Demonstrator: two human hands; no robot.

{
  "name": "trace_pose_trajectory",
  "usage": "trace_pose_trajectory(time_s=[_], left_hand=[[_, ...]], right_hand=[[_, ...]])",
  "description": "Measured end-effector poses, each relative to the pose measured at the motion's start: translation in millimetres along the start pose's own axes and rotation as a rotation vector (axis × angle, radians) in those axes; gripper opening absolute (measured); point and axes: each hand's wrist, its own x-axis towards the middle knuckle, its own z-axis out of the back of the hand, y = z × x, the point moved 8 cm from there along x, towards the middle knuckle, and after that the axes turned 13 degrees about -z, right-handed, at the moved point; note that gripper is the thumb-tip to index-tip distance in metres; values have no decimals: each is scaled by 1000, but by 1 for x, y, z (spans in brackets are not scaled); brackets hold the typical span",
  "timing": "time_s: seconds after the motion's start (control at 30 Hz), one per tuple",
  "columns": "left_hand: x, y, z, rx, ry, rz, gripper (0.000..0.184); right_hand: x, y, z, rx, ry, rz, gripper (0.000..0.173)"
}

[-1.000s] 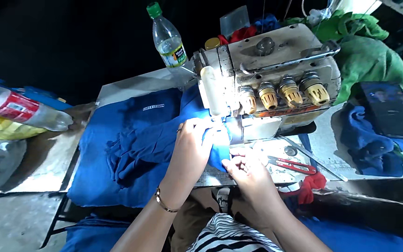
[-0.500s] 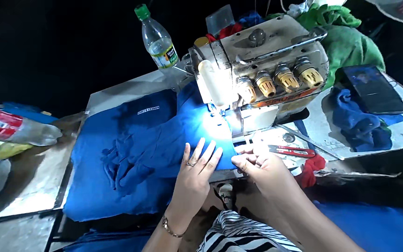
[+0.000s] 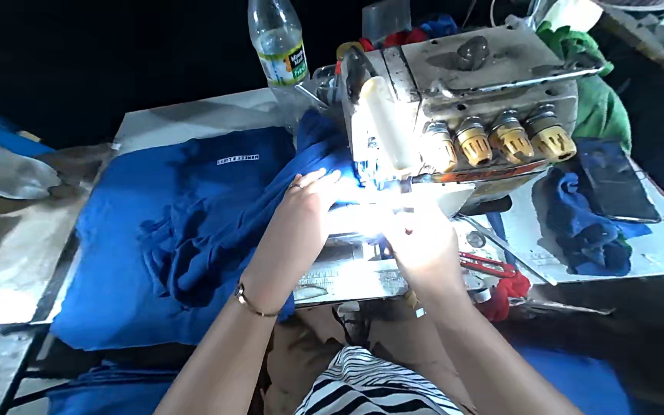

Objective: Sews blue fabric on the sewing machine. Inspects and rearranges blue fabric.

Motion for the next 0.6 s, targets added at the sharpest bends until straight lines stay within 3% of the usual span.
trace_pose_trajectory(time_s=[0.17,0.33,0.4,0.5,0.6], left_hand=[[12,12,0,37,59,8,43],[-27,6,0,112,127,117,59],[-48,-2,1,106,98,129,63],[-72,-26,6,-37,250,213,51],[-79,-57,3,-122,307,215,38]], right_hand=[[-4,1,3,-24,-44,17,22],[-25,-2,0,-35,-23,-23,33],[-32,-1,-10,-20,13,1,20],[-46,10,-26,-18,156,127,24],[-52,6,-29,8,286,66,44]])
